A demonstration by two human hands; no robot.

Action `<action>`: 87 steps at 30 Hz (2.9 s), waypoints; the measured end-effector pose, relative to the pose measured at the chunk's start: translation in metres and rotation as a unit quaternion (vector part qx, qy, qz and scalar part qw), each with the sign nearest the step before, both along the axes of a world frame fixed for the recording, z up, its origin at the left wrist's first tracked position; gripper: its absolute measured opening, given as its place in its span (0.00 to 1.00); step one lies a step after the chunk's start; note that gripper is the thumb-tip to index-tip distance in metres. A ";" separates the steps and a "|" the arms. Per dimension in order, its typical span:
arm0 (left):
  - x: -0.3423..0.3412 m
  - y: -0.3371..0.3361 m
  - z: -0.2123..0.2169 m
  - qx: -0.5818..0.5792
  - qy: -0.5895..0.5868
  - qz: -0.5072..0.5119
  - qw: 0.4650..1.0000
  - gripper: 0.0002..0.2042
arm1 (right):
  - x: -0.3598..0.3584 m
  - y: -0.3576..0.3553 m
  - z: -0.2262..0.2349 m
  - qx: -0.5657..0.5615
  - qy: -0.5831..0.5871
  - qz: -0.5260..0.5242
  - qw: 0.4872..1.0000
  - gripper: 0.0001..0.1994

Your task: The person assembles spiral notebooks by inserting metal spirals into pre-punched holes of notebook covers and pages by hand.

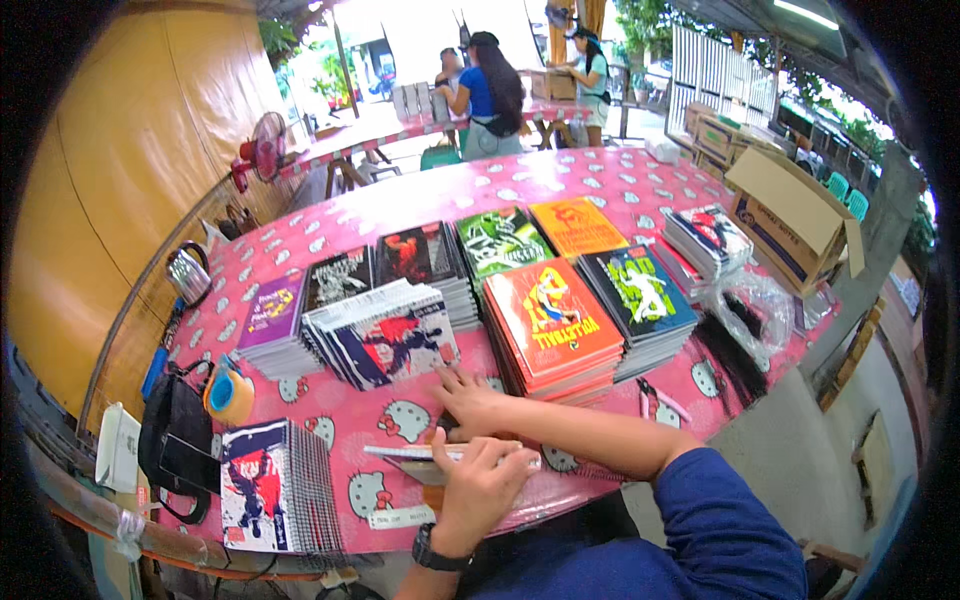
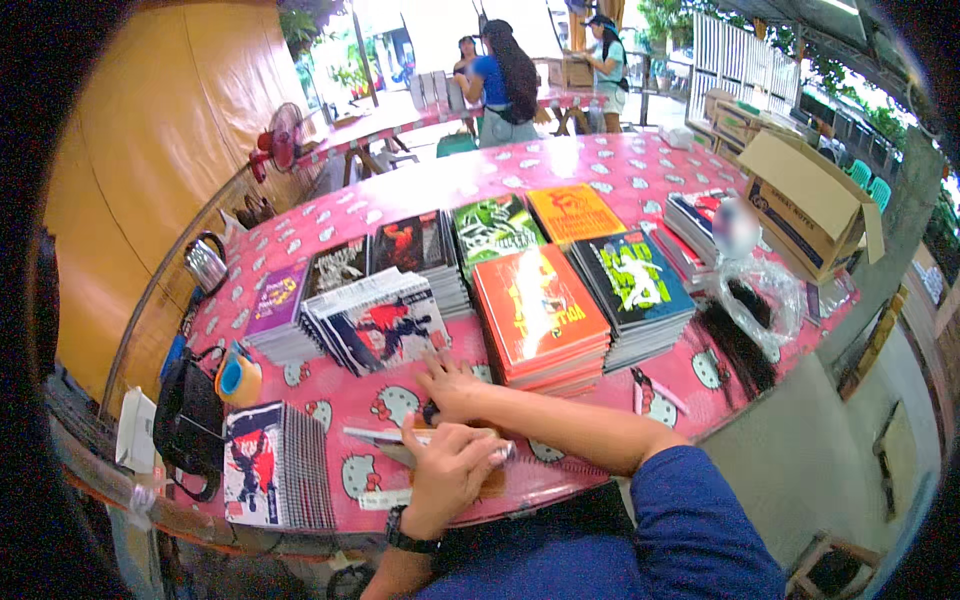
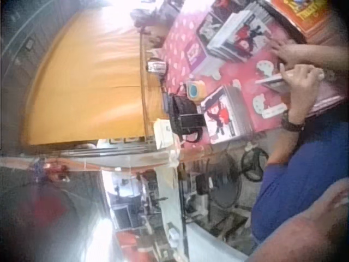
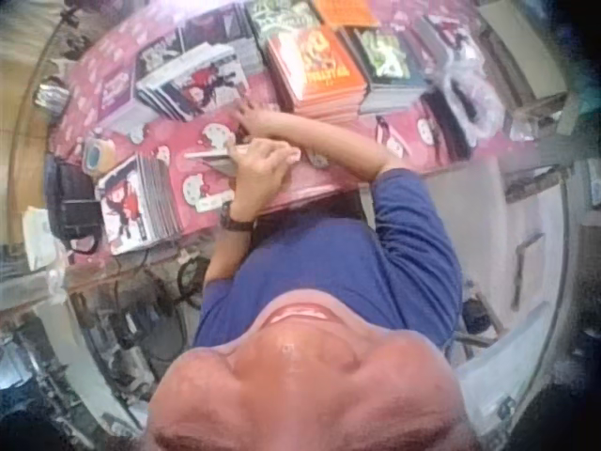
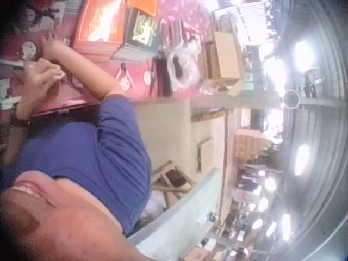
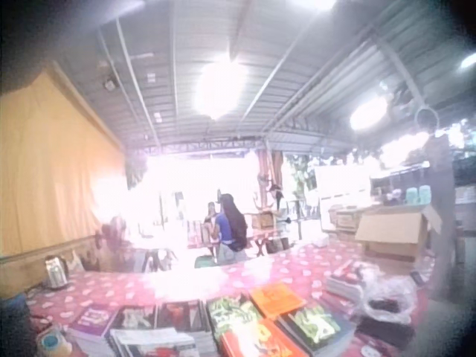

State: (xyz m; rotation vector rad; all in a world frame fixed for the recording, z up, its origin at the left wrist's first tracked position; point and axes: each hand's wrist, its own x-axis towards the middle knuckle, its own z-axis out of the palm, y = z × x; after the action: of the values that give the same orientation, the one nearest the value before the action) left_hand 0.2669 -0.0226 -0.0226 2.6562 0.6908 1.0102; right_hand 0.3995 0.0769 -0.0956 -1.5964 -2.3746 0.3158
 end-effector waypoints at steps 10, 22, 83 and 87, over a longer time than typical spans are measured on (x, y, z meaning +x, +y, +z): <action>0.004 -0.001 0.000 0.007 -0.021 0.008 1.000 0.08 | 0.007 0.002 -0.014 -0.054 0.084 -0.026 0.995 0.36; 0.005 0.002 0.002 0.011 -0.015 0.008 1.000 0.10 | -0.004 0.003 -0.023 0.151 0.167 -0.074 0.972 0.14; -0.036 0.011 0.007 -0.036 -0.037 0.062 0.997 0.25 | 0.060 -0.148 0.071 0.029 0.371 0.053 0.927 0.20; -0.037 0.014 0.007 -0.016 -0.050 0.024 0.998 0.18 | 0.066 -0.144 0.014 0.007 0.454 -0.072 0.888 0.21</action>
State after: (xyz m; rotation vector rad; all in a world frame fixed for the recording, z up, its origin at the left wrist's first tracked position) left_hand 0.2295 -0.0086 -0.0153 2.5535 0.7470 1.1275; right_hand 0.4659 -0.0670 -0.0812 -1.2016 -1.5179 0.8012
